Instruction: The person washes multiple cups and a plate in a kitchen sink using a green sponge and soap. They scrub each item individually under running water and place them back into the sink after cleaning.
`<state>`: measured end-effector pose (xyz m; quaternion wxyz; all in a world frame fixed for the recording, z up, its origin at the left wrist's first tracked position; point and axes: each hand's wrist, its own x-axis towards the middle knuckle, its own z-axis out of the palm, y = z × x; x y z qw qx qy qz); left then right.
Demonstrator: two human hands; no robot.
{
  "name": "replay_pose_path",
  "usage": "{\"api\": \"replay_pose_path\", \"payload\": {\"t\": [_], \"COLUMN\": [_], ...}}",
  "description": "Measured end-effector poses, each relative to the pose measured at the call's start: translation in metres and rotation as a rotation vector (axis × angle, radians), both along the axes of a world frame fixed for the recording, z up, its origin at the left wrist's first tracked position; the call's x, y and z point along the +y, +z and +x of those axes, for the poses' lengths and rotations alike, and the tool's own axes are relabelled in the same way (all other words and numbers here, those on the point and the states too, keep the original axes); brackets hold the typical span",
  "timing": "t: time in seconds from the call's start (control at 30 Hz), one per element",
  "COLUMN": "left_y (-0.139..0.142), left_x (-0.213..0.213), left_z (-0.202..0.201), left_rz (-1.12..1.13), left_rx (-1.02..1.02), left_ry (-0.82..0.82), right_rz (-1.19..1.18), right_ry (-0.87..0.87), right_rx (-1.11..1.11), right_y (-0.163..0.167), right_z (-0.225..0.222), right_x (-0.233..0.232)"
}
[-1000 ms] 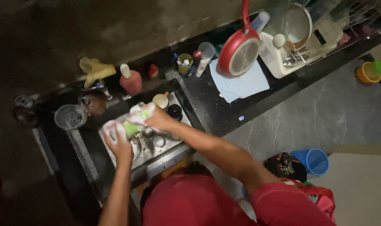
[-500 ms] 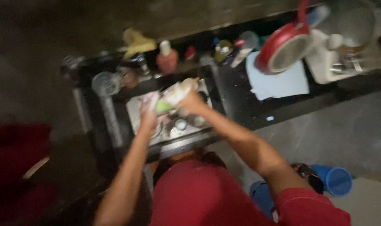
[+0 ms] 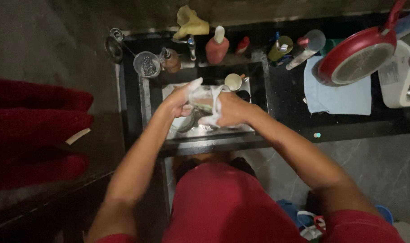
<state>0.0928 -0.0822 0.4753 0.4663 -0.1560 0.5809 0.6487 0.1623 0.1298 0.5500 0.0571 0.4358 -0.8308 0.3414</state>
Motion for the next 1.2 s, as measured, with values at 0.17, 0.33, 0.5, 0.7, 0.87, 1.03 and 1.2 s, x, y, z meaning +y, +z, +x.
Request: {"api": "replay_pose_path", "payload": {"t": [0.17,0.33,0.5,0.7,0.87,1.03,1.2], "left_y": [0.006,-0.014,-0.058,-0.060,-0.028,-0.020,-0.030], "left_x": [-0.002,0.029,0.052,0.065,0.060,0.047,0.054], "left_z": [0.003,0.035,0.054,0.064,0.075,0.060,0.052], "left_rz": [0.151,0.115,-0.159,0.228,0.337,0.489,0.451], "left_rx": [-0.109,0.128,0.711,0.854,0.373,0.170,0.387], "left_ry": [-0.155,0.263,0.244,0.251,0.419,0.764,0.812], "right_rz": [0.065,-0.326,-0.502,-0.895,-0.907,-0.471,-0.616], "right_ry": [-0.176,-0.510,-0.628,-0.773,-0.888,-0.619,-0.796], "right_rx": [-0.113,-0.494,-0.536,-0.637,-0.249,-0.062,-0.324], "right_y": [-0.007,-0.037,-0.050,-0.061,-0.055,-0.041,-0.062], "right_z": [-0.003,-0.024,-0.042,-0.057,-0.042,0.019,0.035], "right_x": [-0.002,0.011,0.018,0.003,-0.001,-0.024,-0.048]}}
